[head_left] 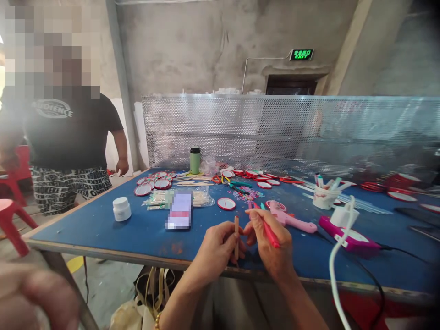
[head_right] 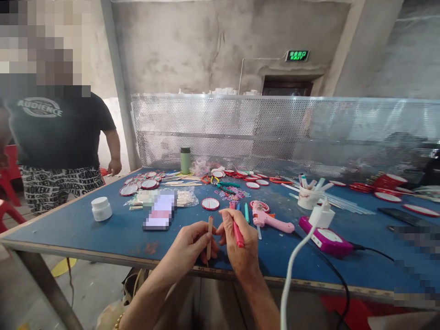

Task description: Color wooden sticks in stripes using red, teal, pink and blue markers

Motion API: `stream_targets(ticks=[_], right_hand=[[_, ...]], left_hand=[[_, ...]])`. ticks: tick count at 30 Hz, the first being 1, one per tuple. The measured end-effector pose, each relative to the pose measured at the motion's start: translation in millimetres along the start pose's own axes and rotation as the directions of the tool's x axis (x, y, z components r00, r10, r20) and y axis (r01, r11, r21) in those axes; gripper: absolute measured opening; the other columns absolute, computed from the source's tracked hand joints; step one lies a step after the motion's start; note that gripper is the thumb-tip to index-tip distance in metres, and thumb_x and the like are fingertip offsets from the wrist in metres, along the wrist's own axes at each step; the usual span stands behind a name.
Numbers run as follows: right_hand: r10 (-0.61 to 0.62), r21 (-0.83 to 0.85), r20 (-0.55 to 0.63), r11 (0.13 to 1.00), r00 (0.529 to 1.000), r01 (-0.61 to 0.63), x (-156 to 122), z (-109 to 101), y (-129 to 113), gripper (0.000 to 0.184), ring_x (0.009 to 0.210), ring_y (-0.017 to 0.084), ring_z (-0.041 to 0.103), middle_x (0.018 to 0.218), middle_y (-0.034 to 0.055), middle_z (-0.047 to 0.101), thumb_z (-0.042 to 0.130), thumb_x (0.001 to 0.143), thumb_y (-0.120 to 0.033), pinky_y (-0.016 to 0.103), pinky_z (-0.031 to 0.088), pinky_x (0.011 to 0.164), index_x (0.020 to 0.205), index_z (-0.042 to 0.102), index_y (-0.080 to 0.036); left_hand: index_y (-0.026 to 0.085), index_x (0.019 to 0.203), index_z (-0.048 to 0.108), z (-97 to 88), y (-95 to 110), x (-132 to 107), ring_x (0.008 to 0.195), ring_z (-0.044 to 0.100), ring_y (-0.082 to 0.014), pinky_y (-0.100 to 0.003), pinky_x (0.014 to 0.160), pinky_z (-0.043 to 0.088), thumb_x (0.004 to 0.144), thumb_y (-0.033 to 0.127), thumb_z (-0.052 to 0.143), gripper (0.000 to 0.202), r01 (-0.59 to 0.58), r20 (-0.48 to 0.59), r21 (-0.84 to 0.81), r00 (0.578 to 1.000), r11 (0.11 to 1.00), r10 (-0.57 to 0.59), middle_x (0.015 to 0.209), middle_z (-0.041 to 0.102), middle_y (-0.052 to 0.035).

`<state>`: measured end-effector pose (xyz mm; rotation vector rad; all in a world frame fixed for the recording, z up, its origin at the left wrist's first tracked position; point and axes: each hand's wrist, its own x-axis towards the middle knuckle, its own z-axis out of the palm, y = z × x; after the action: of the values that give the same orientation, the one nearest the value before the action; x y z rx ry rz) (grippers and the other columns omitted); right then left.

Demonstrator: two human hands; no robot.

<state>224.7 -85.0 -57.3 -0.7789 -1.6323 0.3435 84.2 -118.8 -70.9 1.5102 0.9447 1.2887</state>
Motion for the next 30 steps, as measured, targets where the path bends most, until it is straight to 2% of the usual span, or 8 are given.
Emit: stream_targets(ticks=[16,21,24,27,29,30], right_hand=[[0.01,0.008,0.01,1.0,1.0,-0.01,-3.9,0.0,0.2,0.028,0.041,0.01,0.057,0.058,-0.0034,0.063,0.05,0.099,-0.043,0.02,0.051,0.043,0.096,0.066,-0.021],[-0.095,-0.099,0.018,0.99,0.995,0.097,-7.8,-2.7,1.4,0.024,0.045,0.011,0.06,0.06,-0.0028,0.064,0.049,0.1,-0.036,0.02,0.051,0.048,0.097,0.067,-0.02],[-0.168,-0.163,0.09,0.97,0.982,0.181,-17.1,-9.4,-4.5,0.022,0.05,0.012,0.063,0.061,-0.002,0.065,0.05,0.099,-0.033,0.021,0.05,0.052,0.095,0.068,-0.021],[-0.093,-0.104,0.255,0.987,0.962,0.123,-37.6,-21.8,-20.0,0.023,0.05,0.011,0.063,0.065,-0.0027,0.068,0.048,0.101,-0.031,0.019,0.049,0.048,0.092,0.067,-0.024],[-0.05,-0.078,0.358,0.994,0.932,0.083,-57.1,-32.2,-33.0,0.027,0.039,0.011,0.055,0.051,-0.0053,0.059,0.047,0.101,-0.034,0.02,0.045,0.04,0.085,0.067,-0.026],[-0.057,-0.111,0.271,0.99,0.961,0.09,-67.6,-37.7,-39.0,0.025,0.04,0.012,0.055,0.05,-0.0051,0.057,0.054,0.097,-0.038,0.021,0.047,0.04,0.08,0.068,-0.027]], left_hand=[[0.014,0.092,0.06,0.3,-2.1,0.5,0.056,0.059,-0.012,-0.02,0.048,0.045,0.09,0.039,0.049,0.026,0.0,0.007,0.001,1.0,1.0,0.0,0.072,0.066,-0.0036],[0.014,0.095,0.061,-1.8,-8.2,3.4,0.055,0.061,-0.0129,-0.021,0.046,0.046,0.088,0.038,0.052,0.027,0.014,-0.003,-0.022,1.0,1.0,-0.014,0.07,0.066,-0.0036],[0.013,0.095,0.061,-3.5,-14.4,5.1,0.054,0.062,-0.0131,-0.02,0.045,0.046,0.088,0.037,0.053,0.026,-0.003,-0.026,-0.028,1.0,1.0,0.002,0.069,0.067,-0.004],[0.013,0.094,0.061,-4.1,-16.6,5.1,0.046,0.056,-0.0105,-0.018,0.041,0.041,0.088,0.037,0.053,0.027,-0.026,-0.06,-0.023,0.998,0.999,0.025,0.064,0.065,-0.0025],[0.013,0.095,0.061,-3.7,-15.3,4.3,0.046,0.057,-0.0105,-0.017,0.039,0.039,0.088,0.039,0.054,0.028,-0.022,-0.082,-0.039,0.996,0.999,0.019,0.065,0.066,-0.0028],[0.013,0.095,0.061,-3.4,-14.1,3.8,0.047,0.057,-0.0106,-0.017,0.038,0.038,0.088,0.04,0.054,0.03,-0.02,-0.1,-0.047,0.995,0.999,0.015,0.065,0.066,-0.0032]])
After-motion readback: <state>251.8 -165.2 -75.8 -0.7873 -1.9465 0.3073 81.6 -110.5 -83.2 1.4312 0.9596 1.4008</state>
